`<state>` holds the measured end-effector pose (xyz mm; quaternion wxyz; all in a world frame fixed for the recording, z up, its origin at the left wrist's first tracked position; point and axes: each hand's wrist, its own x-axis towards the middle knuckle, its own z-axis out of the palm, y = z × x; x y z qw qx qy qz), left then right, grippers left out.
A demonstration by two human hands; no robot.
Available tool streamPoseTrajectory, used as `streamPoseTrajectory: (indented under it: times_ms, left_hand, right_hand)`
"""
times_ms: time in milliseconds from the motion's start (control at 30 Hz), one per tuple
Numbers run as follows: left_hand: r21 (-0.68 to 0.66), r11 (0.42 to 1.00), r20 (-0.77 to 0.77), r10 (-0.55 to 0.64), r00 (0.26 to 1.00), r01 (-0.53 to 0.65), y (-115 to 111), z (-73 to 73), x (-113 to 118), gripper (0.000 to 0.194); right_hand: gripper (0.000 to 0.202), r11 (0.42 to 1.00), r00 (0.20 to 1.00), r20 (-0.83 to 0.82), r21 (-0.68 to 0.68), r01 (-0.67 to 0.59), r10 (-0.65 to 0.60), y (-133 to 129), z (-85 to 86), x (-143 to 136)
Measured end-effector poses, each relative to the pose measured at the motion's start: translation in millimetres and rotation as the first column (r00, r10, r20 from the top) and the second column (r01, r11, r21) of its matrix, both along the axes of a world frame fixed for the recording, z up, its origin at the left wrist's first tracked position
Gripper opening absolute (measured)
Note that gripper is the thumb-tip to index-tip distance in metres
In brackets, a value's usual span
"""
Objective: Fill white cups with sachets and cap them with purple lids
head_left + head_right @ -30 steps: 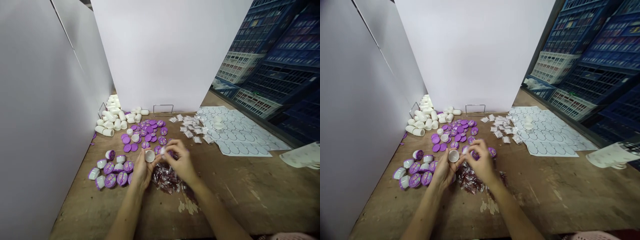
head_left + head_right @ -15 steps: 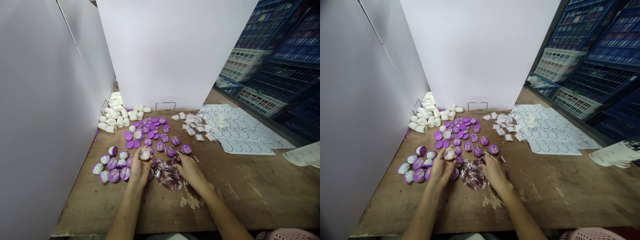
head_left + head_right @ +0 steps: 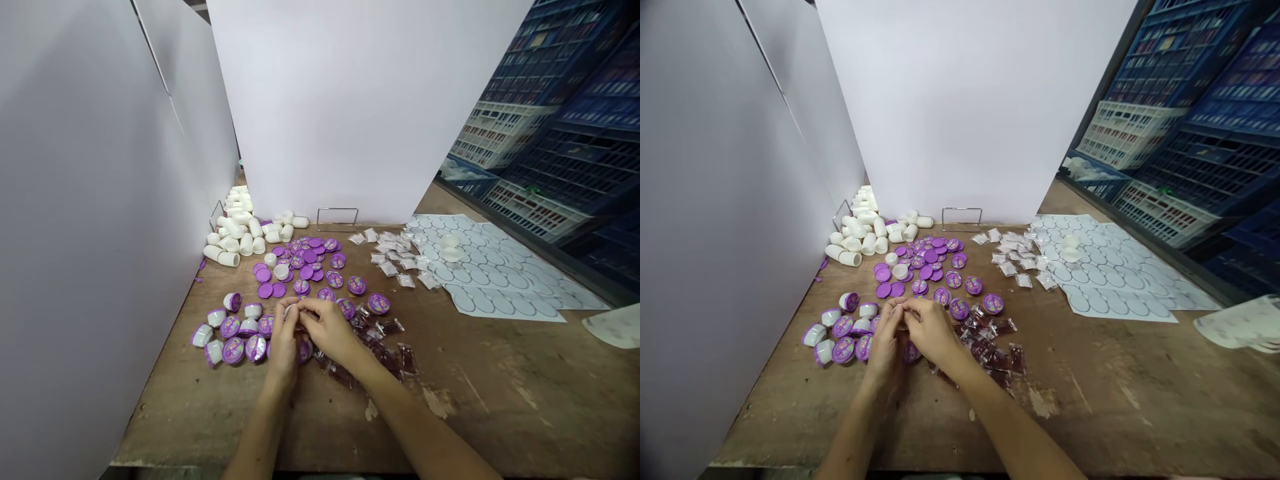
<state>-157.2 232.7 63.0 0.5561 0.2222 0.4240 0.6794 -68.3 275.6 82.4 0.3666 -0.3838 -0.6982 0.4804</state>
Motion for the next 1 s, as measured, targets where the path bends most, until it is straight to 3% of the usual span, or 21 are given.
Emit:
streamPoseTrajectory:
  times_ms: [67, 133, 167, 233, 300, 367, 433, 500, 567, 633, 700, 800, 900, 1000]
  left_hand:
    - [-0.015, 1.0, -0.051, 0.025, 0.998, -0.026, 0.2, -2.0, -11.0, 0.038]
    - [-0.028, 0.998, -0.049, 0.063, 0.997, -0.064, 1.4, -3.1, -22.5, 0.043]
    - [-0.037, 0.996, -0.048, 0.084, 0.995, -0.086, 2.2, -3.1, -27.4, 0.044]
    - [-0.058, 0.991, -0.056, 0.113, 0.992, -0.117, 4.0, -2.6, -34.4, 0.046]
    - [-0.079, 0.989, -0.082, 0.119, 0.989, -0.126, 6.0, -1.7, -37.2, 0.046]
    - [-0.091, 0.987, -0.116, 0.119, 0.986, -0.13, 7.9, -1.4, -36.8, 0.044]
    - [-0.102, 0.984, -0.156, 0.129, 0.979, -0.146, 9.6, -2.1, -35.4, 0.04]
    - [-0.122, 0.978, -0.195, 0.145, 0.97, -0.171, 11.0, -3.8, -34.7, 0.033]
    - [-0.141, 0.971, -0.229, 0.157, 0.961, -0.192, 12.2, -6.2, -35.6, 0.027]
    - [-0.137, 0.968, -0.273, 0.167, 0.947, -0.21, 13.5, -8.5, -37.1, 0.021]
    - [-0.094, 0.964, -0.319, 0.209, 0.924, -0.25, 14.6, -9.7, -37.8, 0.017]
    - [-0.023, 0.97, -0.215, 0.232, 0.949, -0.242, 14.6, -7.8, -34.9, 0.021]
    - [-0.002, 0.991, 0.024, 0.134, 0.991, -0.134, 11.9, -2.4, -28.9, 0.036]
    - [-0.006, 0.996, 0.102, 0.095, 0.99, -0.094, 8.2, 3.9, -24.6, 0.039]
  right_hand:
    - [0.015, 0.991, 0.995, -0.02, -0.082, -0.102, 0.101, 15.3, -7.3, -6.5]
    - [0.015, 0.991, 0.996, 0.062, -0.117, -0.059, 0.067, 32.6, -14.7, -6.4]
    - [0.014, 0.997, 0.984, 0.175, -0.073, -0.009, 0.021, 40.2, -18.0, -5.7]
    - [0.01, 0.993, 0.871, 0.484, 0.11, 0.039, -0.088, 50.4, -23.2, -5.8]
    - [0.013, 0.971, 0.669, 0.729, 0.235, -0.043, -0.147, 53.2, -26.2, -8.9]
    - [0.02, 0.959, 0.53, 0.833, 0.26, -0.117, -0.162, 51.0, -26.8, -13.6]
    - [0.023, 0.953, 0.5, 0.849, 0.272, -0.134, -0.172, 47.2, -24.8, -16.9]
    - [0.026, 0.948, 0.539, 0.816, 0.304, -0.096, -0.207, 42.1, -19.6, -16.9]
    - [0.03, 0.946, 0.66, 0.713, 0.324, -0.011, -0.237, 34.4, -11.4, -13.6]
    - [0.035, 0.955, 0.841, 0.517, 0.295, 0.002, -0.161, 23.6, -2.8, -9.4]
    - [0.038, 0.955, 0.952, 0.305, 0.287, -0.077, -0.015, 12.4, 2.8, -6.9]
    - [0.038, 0.931, 0.977, 0.209, 0.351, -0.102, 0.028, 3.1, 1.1, -7.4]
    - [0.04, 0.915, 0.968, 0.25, 0.397, -0.071, -0.033, 4.1, -7.3, -9.2]
    - [0.041, 0.89, 0.959, 0.282, 0.445, -0.097, -0.036, 6.6, -11.0, -9.7]
